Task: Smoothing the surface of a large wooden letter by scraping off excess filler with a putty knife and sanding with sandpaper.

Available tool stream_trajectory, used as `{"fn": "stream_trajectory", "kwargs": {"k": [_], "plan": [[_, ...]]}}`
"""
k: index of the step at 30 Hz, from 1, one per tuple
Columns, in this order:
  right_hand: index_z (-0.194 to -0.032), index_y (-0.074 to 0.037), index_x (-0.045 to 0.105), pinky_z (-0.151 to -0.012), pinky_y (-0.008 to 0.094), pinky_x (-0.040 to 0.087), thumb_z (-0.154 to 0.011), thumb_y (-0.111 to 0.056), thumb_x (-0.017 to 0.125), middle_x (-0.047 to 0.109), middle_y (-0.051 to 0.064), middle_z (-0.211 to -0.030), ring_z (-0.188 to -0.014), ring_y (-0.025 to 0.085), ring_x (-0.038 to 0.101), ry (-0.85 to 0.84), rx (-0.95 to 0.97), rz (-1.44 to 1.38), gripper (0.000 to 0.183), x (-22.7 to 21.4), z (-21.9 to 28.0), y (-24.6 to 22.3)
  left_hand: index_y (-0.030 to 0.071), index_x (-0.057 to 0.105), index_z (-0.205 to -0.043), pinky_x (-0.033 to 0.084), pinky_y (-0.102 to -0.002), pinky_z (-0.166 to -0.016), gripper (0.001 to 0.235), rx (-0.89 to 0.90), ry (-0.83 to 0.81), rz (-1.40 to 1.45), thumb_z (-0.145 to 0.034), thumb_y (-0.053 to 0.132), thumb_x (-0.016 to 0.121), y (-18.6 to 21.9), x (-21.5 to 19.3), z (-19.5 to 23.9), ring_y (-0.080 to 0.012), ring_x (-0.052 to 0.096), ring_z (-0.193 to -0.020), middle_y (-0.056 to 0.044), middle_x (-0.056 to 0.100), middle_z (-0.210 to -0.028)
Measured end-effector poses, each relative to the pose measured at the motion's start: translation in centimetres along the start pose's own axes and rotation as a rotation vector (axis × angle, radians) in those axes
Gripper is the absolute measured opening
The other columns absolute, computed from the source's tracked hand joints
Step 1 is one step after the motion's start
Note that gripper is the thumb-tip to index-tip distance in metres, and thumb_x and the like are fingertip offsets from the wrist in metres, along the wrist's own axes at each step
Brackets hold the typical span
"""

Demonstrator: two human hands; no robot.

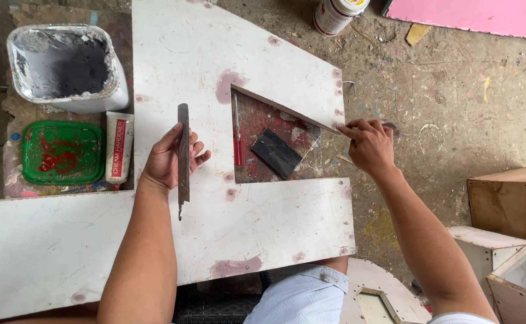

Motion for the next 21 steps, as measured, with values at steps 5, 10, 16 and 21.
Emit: {"fn": "stream_trajectory", "kwargs": {"k": [5, 10, 16, 21], "plan": [[-0.124, -0.043, 0.073, -0.111, 0.046, 0.039, -0.093, -0.015, 0.05, 0.067, -0.017, -0.123, -0.126, 0.017, 0.057, -0.056, -0.01, 0.013, 0.047, -2.0, 0.2, -0.3, 0.015, 0.071, -0.091, 0.055, -0.043, -0.092, 0.032, -0.004, -0.011, 0.02, -0.106, 0.038, 0.054, -0.1, -0.2, -0.1, -0.0156, 0.059, -0.066, -0.005, 0.06, -0.066], [-0.123, -0.04, 0.074, -0.11, 0.049, 0.04, -0.095, -0.013, 0.047, 0.07, -0.014, -0.126, -0.127, 0.021, 0.058, -0.135, 0.056, -0.086, 0.047, -4.5, -1.4, -1.2, 0.014, 0.071, -0.09, 0.055, -0.042, -0.091, 0.033, 0.007, -0.009, 0.033, -0.105, 0.037, 0.054, 0.2, 0.2, 0.1, -0.0153, 0.059, -0.065, -0.004, 0.06, -0.066], [-0.126, -0.04, 0.072, -0.111, 0.049, 0.037, -0.096, -0.016, 0.048, 0.067, -0.014, -0.129, -0.128, 0.019, 0.055, -0.128, 0.08, -0.093, 0.045, -2.8, -0.7, -1.5, 0.013, 0.069, -0.088, 0.056, -0.042, -0.091, 0.033, -0.021, -0.001, 0.041, -0.105, 0.038, 0.054, 0.0, 0.0, 0.2, -0.0147, 0.057, -0.065, -0.005, 0.059, -0.066], [-0.123, -0.042, 0.073, -0.112, 0.048, 0.039, -0.096, -0.015, 0.047, 0.069, -0.015, -0.127, -0.127, 0.019, 0.057, -0.172, 0.024, 0.009, 0.047, -4.2, -0.2, -1.5, 0.014, 0.072, -0.091, 0.056, -0.043, -0.091, 0.033, -0.013, -0.015, 0.035, -0.106, 0.037, 0.053, -0.1, -0.3, -0.2, -0.015, 0.058, -0.065, -0.005, 0.059, -0.066]]}}
Point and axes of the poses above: each hand's wrist, its own z-axis away from the middle knuckle, its own x-axis out of the palm, y = z × x, the point moved 1 cm from there along -z, towards the middle knuckle
